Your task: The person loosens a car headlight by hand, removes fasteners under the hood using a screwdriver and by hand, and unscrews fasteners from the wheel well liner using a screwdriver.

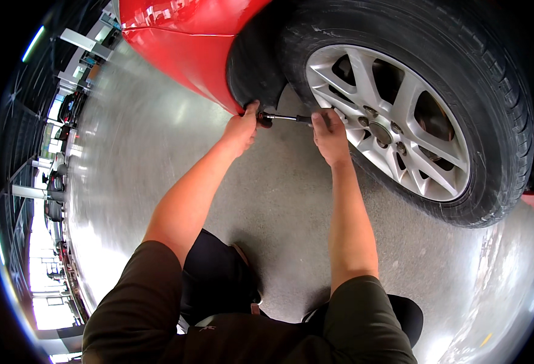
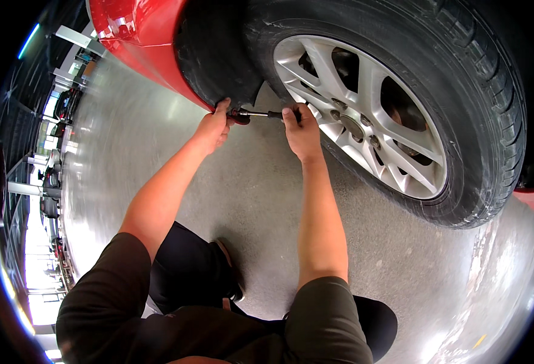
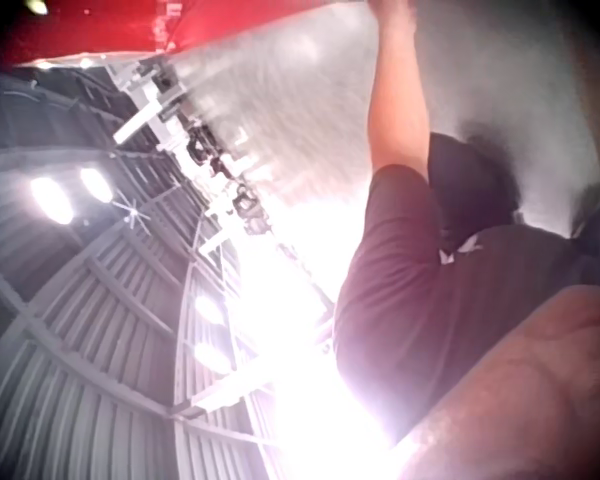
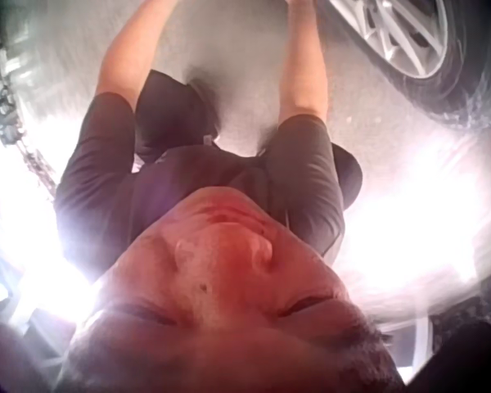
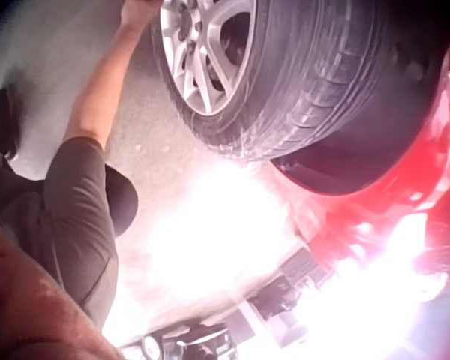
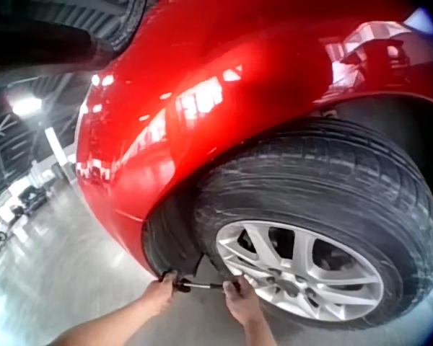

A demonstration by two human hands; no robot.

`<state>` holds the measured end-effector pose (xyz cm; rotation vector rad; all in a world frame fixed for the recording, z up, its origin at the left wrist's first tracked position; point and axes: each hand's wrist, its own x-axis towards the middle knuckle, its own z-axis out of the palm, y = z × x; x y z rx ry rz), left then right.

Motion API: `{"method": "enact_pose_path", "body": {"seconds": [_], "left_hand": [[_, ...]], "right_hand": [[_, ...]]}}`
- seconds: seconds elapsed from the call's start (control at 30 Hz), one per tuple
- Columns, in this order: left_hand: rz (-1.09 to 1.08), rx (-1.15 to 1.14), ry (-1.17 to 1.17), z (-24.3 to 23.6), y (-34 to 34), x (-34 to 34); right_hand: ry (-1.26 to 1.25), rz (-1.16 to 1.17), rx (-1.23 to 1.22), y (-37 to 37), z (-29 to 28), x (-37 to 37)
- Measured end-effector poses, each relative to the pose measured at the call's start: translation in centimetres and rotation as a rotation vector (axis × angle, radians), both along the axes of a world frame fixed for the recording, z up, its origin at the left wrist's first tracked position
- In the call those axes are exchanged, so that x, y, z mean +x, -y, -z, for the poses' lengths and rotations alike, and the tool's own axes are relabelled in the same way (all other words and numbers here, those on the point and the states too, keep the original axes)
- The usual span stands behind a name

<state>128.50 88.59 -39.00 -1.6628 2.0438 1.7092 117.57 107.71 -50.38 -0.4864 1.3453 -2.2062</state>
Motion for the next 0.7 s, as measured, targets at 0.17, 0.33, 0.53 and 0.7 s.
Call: {"method": "enact_pose_path", "body": {"seconds": [0.17,0.33,0.53,0.7], "left_hand": [[-0.030,0.015,-0.028,0.4,-0.5,-0.3],[-0.030,-0.019,-0.036,0.7,-0.5,-0.3],[0.048,-0.066,0.043,0.5,0.2,0.5],[0.079,-0.070,0.073,0.1,0.0,0.1]], "right_hand": [[-0.032,0.079,0.170,-0.4,-1.0,0.5],[0.013,-0.049,0.053,-1.3,-1.3,0.2],[0.055,-0.038,0.102,-1.2,-1.5,1.3],[-0.047,0.006,0.145,-0.4,-0.5,0.5]]}}
